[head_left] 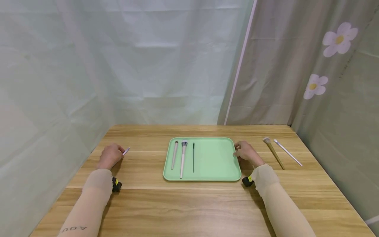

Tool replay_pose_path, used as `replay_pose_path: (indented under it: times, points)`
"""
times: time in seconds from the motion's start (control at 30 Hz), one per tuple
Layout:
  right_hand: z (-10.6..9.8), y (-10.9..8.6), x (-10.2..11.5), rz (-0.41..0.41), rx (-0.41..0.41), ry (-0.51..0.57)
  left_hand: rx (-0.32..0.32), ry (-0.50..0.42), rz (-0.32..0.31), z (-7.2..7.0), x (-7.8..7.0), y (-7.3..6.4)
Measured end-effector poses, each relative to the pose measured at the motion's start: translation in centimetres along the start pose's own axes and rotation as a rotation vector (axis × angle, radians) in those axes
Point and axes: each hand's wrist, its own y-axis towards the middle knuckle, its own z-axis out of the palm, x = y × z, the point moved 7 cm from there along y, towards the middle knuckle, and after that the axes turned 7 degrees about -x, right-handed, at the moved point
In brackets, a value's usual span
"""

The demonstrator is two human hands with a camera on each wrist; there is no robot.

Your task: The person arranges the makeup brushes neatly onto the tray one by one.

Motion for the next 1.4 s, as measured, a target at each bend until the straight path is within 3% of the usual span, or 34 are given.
replay_pose_path:
  times: [0.3, 0.47, 0.67, 1.03, 1.4]
  points:
    - [0.0, -0.1, 0.0, 0.005, 0.004, -0.006, 0.002, -0.028, -0.020, 0.2, 0.3, -0.1]
    - [0.0, -0.2, 0.0, -0.006, -0.003, 0.005, -0.014, -0.030, -0.007, -0.1, -0.4, 0.0]
    - [-0.1, -0.1, -0.2, -0.021, -0.009, -0.004, -0.006, -0.042, 0.020, -0.1, -1.7, 0.1]
    - [0.0, 0.0, 0.0, -0.014, 0.001, -0.013, 0.006, -0.155, 0.047, 0.3, -4.8, -0.4]
    - [0.0, 0.1, 0.0, -0.013, -0.013, 0.000, 0.041, -0.230, 0.042, 0.9, -7.7, -0.6]
